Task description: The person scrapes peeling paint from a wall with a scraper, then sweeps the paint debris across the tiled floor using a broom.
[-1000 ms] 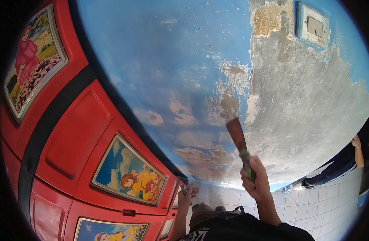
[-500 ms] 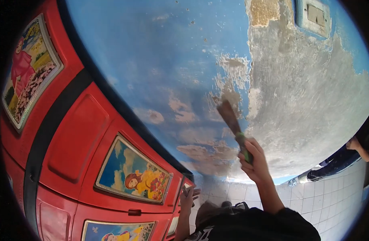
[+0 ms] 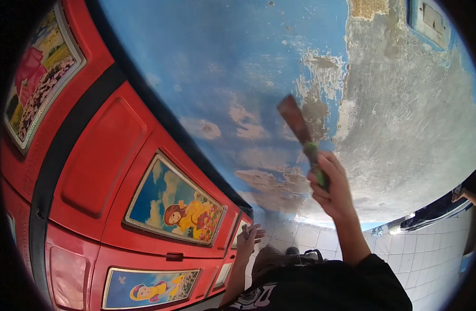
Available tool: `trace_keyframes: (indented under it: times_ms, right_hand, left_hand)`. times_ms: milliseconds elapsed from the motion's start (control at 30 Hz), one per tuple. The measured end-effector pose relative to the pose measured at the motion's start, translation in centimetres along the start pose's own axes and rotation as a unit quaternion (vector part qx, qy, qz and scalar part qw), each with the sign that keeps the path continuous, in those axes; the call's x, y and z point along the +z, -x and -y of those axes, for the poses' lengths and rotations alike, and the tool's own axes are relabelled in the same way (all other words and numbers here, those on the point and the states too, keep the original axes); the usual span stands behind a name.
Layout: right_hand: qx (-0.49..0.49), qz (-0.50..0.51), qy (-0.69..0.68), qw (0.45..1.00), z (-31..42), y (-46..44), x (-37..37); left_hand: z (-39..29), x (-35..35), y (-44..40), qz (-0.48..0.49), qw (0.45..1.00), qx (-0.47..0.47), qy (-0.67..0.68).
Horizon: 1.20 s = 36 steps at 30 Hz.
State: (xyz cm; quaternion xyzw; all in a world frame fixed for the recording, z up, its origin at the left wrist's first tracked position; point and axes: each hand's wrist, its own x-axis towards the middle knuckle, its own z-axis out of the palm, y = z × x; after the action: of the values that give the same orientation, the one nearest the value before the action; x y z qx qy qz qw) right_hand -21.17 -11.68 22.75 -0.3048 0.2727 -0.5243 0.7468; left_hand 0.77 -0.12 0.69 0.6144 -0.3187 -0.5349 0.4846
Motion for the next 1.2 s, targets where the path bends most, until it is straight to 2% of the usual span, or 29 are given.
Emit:
trace_keyframes:
  times_ms: [67,167,233,300,333,367,433,600,667,767,833,900,1033,1100,1133,1200]
  right_hand:
    - [0.017,0.033,-0.036,0.999,-0.7,-0.6,1.3]
    - [0.000,-0.008,-0.014,1.000,-2.3,1.4,0.5]
    - [0.006,0.008,-0.020,1.000,-2.2,2.9,-0.9]
    - [0.003,-0.051,-0.003,0.999,-2.0,3.4,-1.5]
    - [-0.022,-0.056,0.003,0.998,-1.7,2.4,-1.3]
    - [-0.017,-0.062,0.002,0.998,-1.5,1.5,-0.4]
    - [0.003,-0.002,-0.030,1.000,-1.2,-0.2,1.8]
    - [0.023,0.005,-0.064,0.998,-1.9,2.1,1.5]
    - [0.017,-0.008,-0.052,0.998,-2.1,3.8,0.1]
    - [0.012,-0.032,-0.038,0.999,-1.2,1.3,0.2]
    - [0.022,-0.010,-0.051,0.998,-1.3,0.4,1.9]
    - [0.012,-0.002,-0.038,0.999,-1.9,0.4,2.0]
    - [0.033,-0.027,-0.026,0.999,-1.8,4.1,0.2]
    - [0.010,-0.041,-0.008,0.999,-1.0,3.0,0.2]
    - [-0.006,-0.064,0.000,0.998,-0.8,2.7,0.1]
    - [0.008,-0.038,-0.004,0.999,-0.1,1.2,0.1]
  left_hand:
    - [-2.0,0.7,-0.3,0.023,0.999,0.029,-0.003]
    - [-2.0,0.2,-0.1,0.018,0.999,0.050,-0.009]
    - [-1.2,-0.6,0.3,0.000,0.998,0.048,-0.029]
    - [-0.3,-1.2,0.6,-0.034,0.999,-0.024,0.007]
    - [0.1,-1.4,0.9,-0.051,0.998,-0.028,-0.015]
    - [0.0,-1.3,1.1,-0.050,0.998,-0.036,-0.016]
    - [-0.7,-0.7,0.5,-0.002,1.000,0.003,0.011]
    - [-2.5,-0.5,0.7,0.026,0.999,0.045,0.009]
    - [-1.5,-1.3,1.2,-0.019,1.000,-0.006,-0.005]
    - [-0.1,-1.8,0.9,-0.023,1.000,-0.015,0.001]
    - [-0.9,-1.0,0.1,-0.007,1.000,0.009,0.016]
    - [-1.9,-0.4,-0.3,0.051,0.998,0.028,0.036]
    - [-2.4,-0.4,0.1,0.015,0.998,0.051,0.029]
    - [0.0,-1.3,-0.5,-0.004,1.000,-0.003,0.028]
    - [-1.3,-0.6,0.1,-0.024,0.999,0.002,0.037]
    - [-1.3,0.3,-0.2,0.014,0.999,0.001,0.034]
